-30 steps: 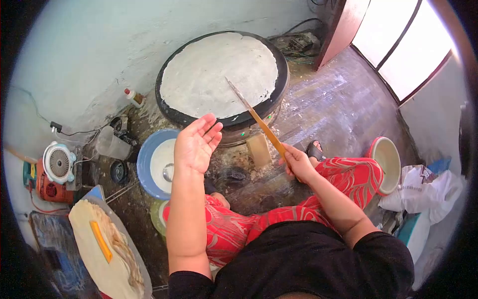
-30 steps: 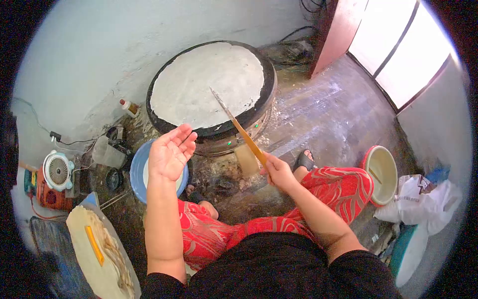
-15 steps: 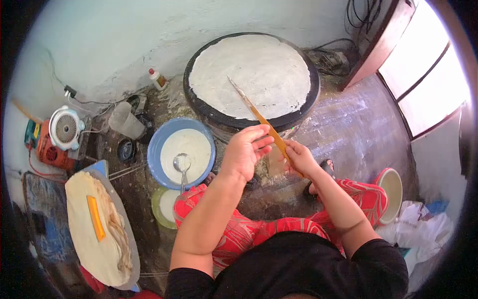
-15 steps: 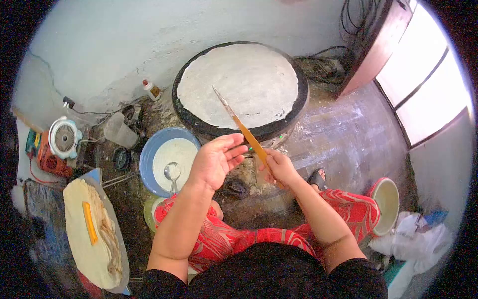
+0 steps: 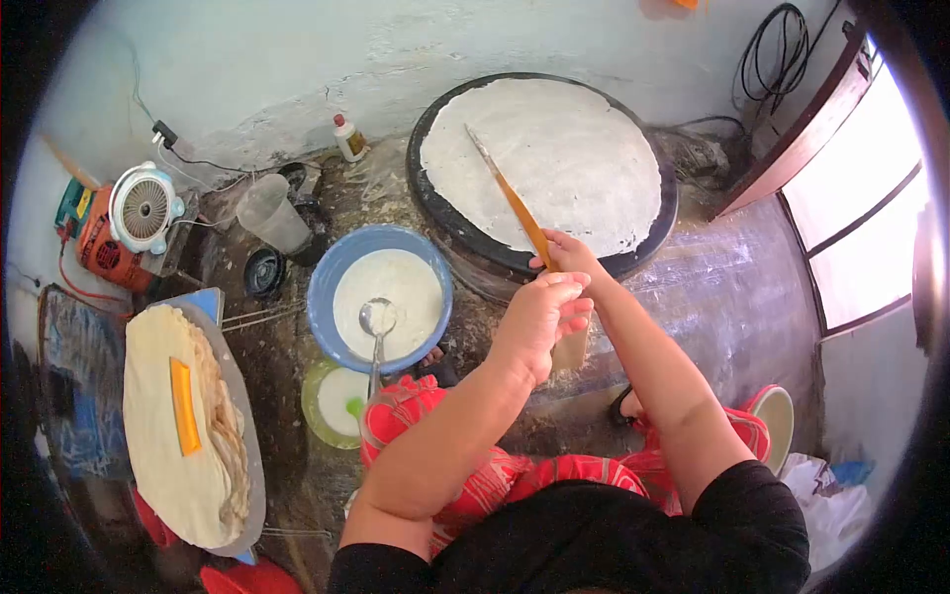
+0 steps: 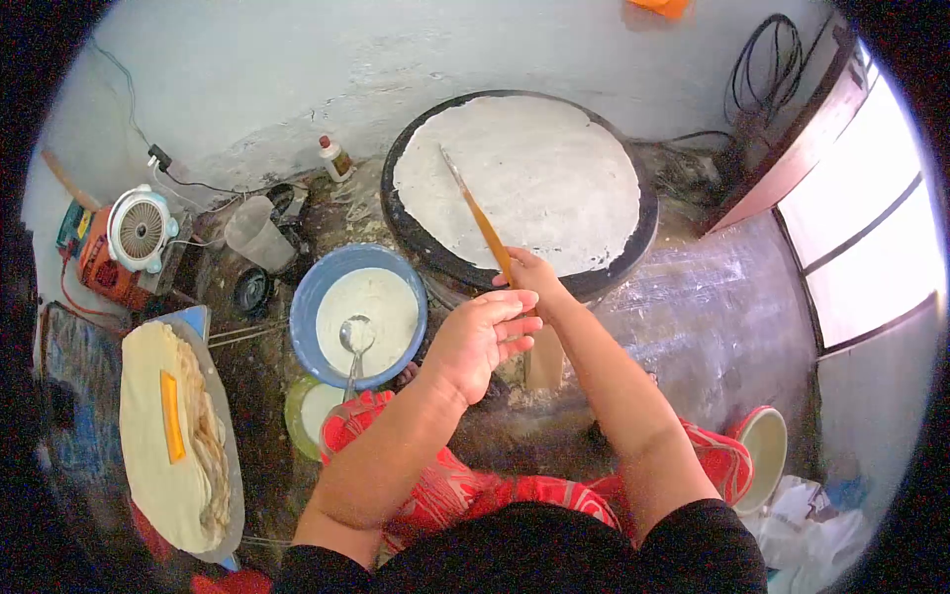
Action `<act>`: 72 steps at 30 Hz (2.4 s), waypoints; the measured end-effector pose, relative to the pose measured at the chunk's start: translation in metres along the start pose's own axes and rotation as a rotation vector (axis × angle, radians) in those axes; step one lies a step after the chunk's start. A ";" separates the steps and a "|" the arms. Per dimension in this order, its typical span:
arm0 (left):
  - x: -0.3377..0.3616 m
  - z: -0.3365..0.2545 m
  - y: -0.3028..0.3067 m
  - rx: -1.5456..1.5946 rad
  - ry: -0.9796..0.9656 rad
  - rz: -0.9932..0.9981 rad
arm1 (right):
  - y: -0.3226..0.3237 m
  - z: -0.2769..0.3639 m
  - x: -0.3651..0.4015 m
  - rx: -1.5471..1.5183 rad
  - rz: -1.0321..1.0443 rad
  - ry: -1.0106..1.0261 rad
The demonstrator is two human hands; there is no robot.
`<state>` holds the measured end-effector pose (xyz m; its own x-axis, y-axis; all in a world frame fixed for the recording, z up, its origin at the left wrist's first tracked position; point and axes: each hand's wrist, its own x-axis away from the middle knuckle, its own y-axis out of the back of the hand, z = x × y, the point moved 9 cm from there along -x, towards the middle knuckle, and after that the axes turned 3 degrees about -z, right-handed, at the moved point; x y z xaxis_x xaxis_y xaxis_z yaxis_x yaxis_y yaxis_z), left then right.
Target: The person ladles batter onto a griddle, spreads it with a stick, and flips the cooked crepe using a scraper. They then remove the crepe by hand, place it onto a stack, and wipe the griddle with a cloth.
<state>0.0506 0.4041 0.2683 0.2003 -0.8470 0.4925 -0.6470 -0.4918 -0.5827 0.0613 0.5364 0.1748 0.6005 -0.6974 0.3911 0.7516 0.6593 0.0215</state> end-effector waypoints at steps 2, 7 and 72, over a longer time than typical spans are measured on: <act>0.002 -0.004 -0.001 -0.008 -0.013 -0.004 | -0.006 0.008 -0.010 0.140 -0.060 -0.062; 0.005 -0.009 -0.001 -0.003 -0.011 -0.008 | -0.020 0.049 -0.033 1.152 -0.240 0.365; 0.378 -0.154 0.482 -1.374 -0.052 -1.590 | -0.020 -0.227 0.139 0.710 0.452 -0.184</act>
<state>-0.2983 -0.1215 0.2730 0.9973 0.0379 -0.0624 0.0691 -0.2160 0.9740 0.1914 0.3620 0.0200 0.7013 -0.3096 0.6422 0.0657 0.9250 0.3742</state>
